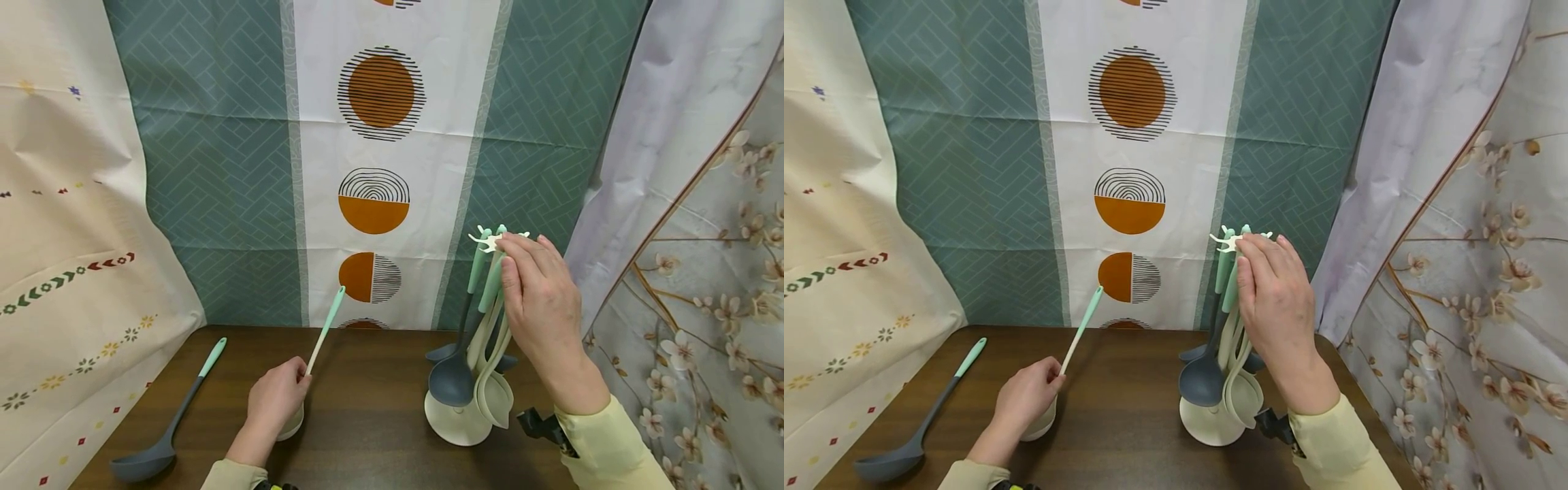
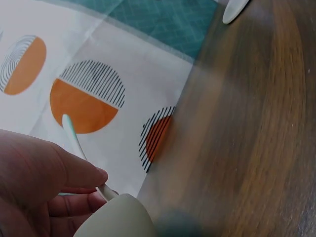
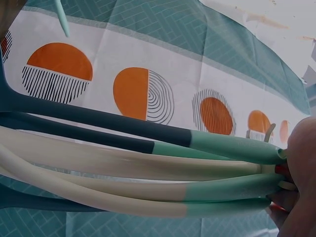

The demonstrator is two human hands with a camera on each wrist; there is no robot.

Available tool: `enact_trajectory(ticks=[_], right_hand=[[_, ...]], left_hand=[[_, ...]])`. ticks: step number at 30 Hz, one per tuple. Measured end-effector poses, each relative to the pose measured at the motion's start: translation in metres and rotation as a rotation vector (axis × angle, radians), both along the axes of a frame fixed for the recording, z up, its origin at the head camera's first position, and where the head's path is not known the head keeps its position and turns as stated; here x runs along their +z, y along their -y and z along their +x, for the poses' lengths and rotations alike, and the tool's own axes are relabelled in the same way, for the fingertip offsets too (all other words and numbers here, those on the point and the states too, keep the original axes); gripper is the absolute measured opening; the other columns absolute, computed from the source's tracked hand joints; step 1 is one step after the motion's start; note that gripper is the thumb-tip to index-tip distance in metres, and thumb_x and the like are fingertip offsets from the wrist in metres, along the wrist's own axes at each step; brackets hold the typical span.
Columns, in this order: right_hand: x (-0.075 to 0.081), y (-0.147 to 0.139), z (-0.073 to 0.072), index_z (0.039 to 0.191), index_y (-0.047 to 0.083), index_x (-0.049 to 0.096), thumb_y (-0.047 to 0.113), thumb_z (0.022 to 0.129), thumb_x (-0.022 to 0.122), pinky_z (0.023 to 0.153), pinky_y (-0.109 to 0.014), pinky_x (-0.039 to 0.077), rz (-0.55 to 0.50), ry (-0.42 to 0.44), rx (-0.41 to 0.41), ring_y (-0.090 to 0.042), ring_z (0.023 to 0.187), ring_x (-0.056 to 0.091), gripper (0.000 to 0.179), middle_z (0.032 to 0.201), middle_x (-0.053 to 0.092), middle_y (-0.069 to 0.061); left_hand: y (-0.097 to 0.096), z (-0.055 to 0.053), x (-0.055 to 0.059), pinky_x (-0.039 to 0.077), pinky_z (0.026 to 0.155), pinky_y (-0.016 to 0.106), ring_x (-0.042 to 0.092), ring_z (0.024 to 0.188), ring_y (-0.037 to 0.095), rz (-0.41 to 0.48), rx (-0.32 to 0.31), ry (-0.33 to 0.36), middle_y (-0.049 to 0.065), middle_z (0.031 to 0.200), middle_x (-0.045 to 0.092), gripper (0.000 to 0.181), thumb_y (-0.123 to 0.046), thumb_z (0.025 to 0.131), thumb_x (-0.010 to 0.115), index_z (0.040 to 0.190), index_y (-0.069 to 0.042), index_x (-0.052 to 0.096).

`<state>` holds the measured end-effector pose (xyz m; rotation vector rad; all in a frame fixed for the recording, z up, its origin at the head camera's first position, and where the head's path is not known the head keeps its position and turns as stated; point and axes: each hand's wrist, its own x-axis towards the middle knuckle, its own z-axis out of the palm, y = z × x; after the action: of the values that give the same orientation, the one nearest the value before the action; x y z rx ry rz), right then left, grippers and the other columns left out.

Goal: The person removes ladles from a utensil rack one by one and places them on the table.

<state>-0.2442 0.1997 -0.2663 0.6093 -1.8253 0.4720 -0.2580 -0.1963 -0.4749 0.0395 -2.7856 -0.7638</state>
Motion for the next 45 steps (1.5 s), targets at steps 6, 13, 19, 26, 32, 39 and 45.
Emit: enact_trajectory(ticks=[6,13,19,26,32,39,45], right_hand=[[0.0,0.0,0.0,0.135,-0.002,0.074,0.02,0.117,0.049,0.128,-0.046,0.034,-0.002,-0.006,0.004,-0.039,0.131,0.066,0.038,0.139,0.073,-0.017],[-0.001,-0.001,-0.001,0.134,-0.003,0.074,0.023,0.118,0.047,0.128,-0.047,0.034,0.009,-0.001,-0.003,-0.039,0.131,0.066,0.041,0.139,0.072,-0.018],[-0.001,-0.001,0.0,0.135,-0.003,0.074,0.022,0.117,0.049,0.126,-0.051,0.036,0.006,-0.006,0.001,-0.038,0.131,0.066,0.039,0.139,0.073,-0.018],[-0.001,0.0,0.001,0.135,0.0,0.075,0.014,0.115,0.054,0.126,-0.05,0.036,-0.01,-0.01,0.012,-0.038,0.131,0.067,0.032,0.138,0.073,-0.017],[-0.002,0.0,0.0,0.136,-0.001,0.074,0.017,0.116,0.052,0.126,-0.051,0.036,0.0,-0.001,0.003,-0.038,0.131,0.066,0.034,0.14,0.072,-0.017],[-0.002,0.0,0.0,0.136,-0.001,0.074,0.018,0.116,0.051,0.127,-0.048,0.035,-0.005,-0.002,0.008,-0.038,0.131,0.066,0.035,0.139,0.072,-0.017],[-0.002,0.0,-0.001,0.135,-0.002,0.073,0.022,0.118,0.047,0.128,-0.046,0.033,0.002,-0.002,0.004,-0.039,0.131,0.066,0.04,0.139,0.072,-0.018]], left_hand=[[0.006,0.0,-0.001,0.045,0.053,0.042,0.056,0.061,0.02,-0.021,0.01,0.006,-0.002,0.073,0.064,0.01,-0.016,0.102,0.078,0.095,-0.011,0.071],[0.012,0.0,-0.002,0.045,0.054,0.042,0.056,0.061,0.021,-0.045,0.034,0.022,-0.001,0.072,0.063,0.011,-0.015,0.101,0.079,0.095,-0.01,0.071],[0.019,0.0,-0.004,0.045,0.053,0.042,0.055,0.06,0.021,-0.061,0.046,0.034,0.0,0.07,0.061,0.012,-0.014,0.101,0.079,0.093,-0.009,0.07],[0.029,-0.002,-0.007,0.046,0.053,0.045,0.057,0.061,0.023,-0.07,0.065,0.046,0.002,0.07,0.062,0.012,-0.014,0.101,0.077,0.092,-0.009,0.07],[0.037,-0.003,-0.008,0.049,0.055,0.047,0.058,0.063,0.024,-0.077,0.075,0.062,0.002,0.072,0.063,0.011,-0.015,0.101,0.077,0.095,-0.008,0.071],[0.046,-0.002,-0.008,0.05,0.056,0.047,0.059,0.064,0.024,-0.075,0.08,0.078,0.002,0.073,0.064,0.012,-0.015,0.102,0.077,0.094,-0.008,0.071],[0.056,-0.001,-0.009,0.05,0.056,0.049,0.06,0.064,0.025,-0.067,0.09,0.098,0.003,0.073,0.064,0.013,-0.014,0.103,0.075,0.093,-0.007,0.07]])
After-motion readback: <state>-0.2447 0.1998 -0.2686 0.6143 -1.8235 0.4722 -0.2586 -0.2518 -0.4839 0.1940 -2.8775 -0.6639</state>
